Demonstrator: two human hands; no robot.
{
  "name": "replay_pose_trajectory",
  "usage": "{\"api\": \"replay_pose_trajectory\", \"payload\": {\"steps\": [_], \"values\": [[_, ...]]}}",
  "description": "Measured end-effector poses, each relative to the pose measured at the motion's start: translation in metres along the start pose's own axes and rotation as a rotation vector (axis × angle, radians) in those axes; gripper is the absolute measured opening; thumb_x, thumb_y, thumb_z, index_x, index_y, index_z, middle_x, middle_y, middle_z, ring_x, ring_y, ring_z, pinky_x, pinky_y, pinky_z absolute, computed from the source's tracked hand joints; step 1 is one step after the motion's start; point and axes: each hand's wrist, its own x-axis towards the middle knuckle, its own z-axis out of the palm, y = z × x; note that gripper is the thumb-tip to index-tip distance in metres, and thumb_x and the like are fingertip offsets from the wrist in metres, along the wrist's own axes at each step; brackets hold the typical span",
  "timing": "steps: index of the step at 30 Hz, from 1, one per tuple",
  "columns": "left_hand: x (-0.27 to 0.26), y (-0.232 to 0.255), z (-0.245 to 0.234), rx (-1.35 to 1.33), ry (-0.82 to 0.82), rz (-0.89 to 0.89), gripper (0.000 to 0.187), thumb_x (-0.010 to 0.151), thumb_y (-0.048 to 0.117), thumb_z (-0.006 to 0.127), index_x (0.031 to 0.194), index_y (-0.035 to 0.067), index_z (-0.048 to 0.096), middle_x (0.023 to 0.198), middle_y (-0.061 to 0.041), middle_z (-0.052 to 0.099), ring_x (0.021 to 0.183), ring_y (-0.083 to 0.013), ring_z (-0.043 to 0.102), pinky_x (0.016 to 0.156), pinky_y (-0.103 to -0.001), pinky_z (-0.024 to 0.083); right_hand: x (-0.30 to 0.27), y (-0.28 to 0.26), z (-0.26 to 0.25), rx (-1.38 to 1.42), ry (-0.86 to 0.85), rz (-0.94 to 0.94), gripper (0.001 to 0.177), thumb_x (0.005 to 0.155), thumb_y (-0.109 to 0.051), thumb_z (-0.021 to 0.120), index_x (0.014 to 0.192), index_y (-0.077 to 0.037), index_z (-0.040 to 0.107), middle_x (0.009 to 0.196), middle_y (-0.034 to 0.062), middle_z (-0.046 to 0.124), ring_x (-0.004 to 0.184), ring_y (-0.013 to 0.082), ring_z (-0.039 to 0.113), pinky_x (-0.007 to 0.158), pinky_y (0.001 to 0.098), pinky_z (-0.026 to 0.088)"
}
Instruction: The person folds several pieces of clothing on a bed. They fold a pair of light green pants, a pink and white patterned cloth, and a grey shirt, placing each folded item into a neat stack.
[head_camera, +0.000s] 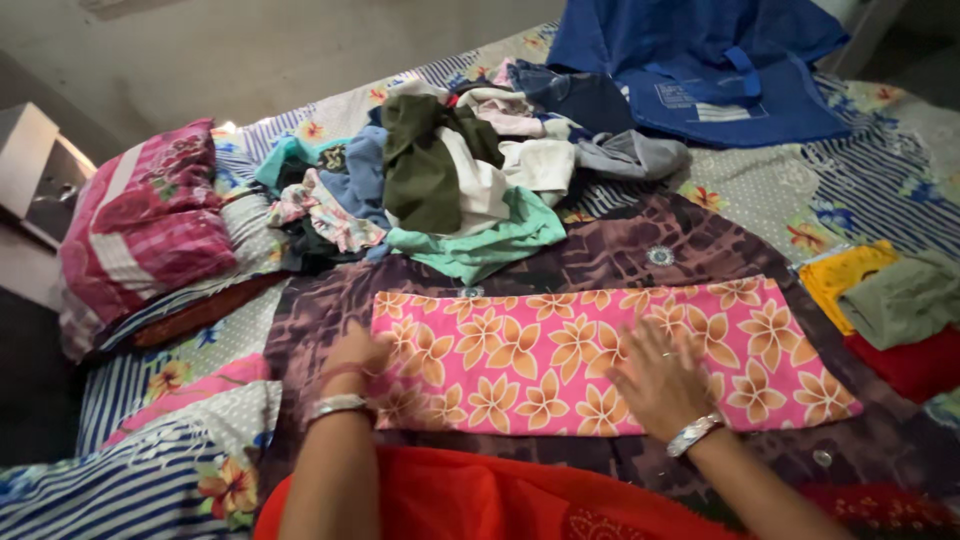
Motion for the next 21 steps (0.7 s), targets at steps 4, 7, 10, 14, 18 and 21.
{"api": "replay_pose_trajectory", "payload": {"steps": [4,7,10,14,18,21], "values": [[0.025,-0.034,-0.001,-0.131,-0.121,-0.064,0.092,0.083,0.050,0.077,0.150,-0.003,0.043,0.142,-0.027,0.060,0.129,-0.0363,0.062,0.107,-0.042,0.051,0.016,-0.055,-0.008,0.082,-0.105,-0.042,0.080,0.098,-0.066,0.027,0.158,-0.012,0.026,0.165,0.0132,0.021,0.153,0.0297,0.016,0.119,0.0590,0.009],[0.034,-0.037,0.032,-0.284,-0.134,-0.119,0.089,0.081,0.047,0.084,0.143,-0.007,0.048,0.138,-0.025,0.063,0.123,-0.0330,0.066,0.101,-0.040,0.054,0.028,-0.093,-0.006,0.037,-0.173,-0.039,0.080,0.100,-0.065,0.026,0.158,-0.011,0.023,0.167,0.0134,0.017,0.154,0.0296,0.014,0.120,0.0585,0.008],[0.049,-0.041,0.051,-0.195,-0.127,-0.133,0.079,0.080,0.048,0.085,0.133,-0.006,0.063,0.130,-0.022,0.068,0.113,-0.0298,0.070,0.093,-0.038,0.057,0.024,-0.112,0.000,0.040,-0.219,-0.016,0.077,0.101,-0.062,0.028,0.158,-0.012,0.023,0.167,0.0110,0.017,0.155,0.0276,0.012,0.121,0.0576,0.007],[0.065,-0.048,0.070,-0.411,-0.320,-0.099,0.050,0.082,0.036,0.080,0.111,-0.004,0.072,0.103,-0.017,0.073,0.084,-0.0246,0.068,0.070,-0.038,0.052,0.022,-0.114,0.006,0.061,-0.262,0.009,0.075,0.099,-0.059,0.032,0.158,-0.012,0.022,0.168,0.0071,0.016,0.155,0.0244,0.008,0.121,0.0567,0.004],[0.077,-0.053,0.069,-0.284,-0.428,-0.047,0.028,0.083,0.026,0.076,0.087,-0.002,0.080,0.078,-0.013,0.075,0.056,-0.0187,0.064,0.049,-0.036,0.046,0.022,-0.112,0.005,0.079,-0.255,0.026,0.075,0.099,-0.059,0.035,0.158,-0.013,0.024,0.168,0.0062,0.017,0.155,0.0239,0.009,0.122,0.0558,0.006],[0.075,-0.050,0.067,-0.223,-0.373,-0.036,0.024,0.081,0.021,0.073,0.086,-0.001,0.081,0.085,-0.016,0.077,0.065,-0.0223,0.066,0.055,-0.039,0.046,0.019,-0.114,0.003,0.091,-0.248,0.028,0.075,0.098,-0.058,0.038,0.157,-0.014,0.026,0.167,0.0055,0.019,0.156,0.0236,0.009,0.122,0.0557,0.006]]}}
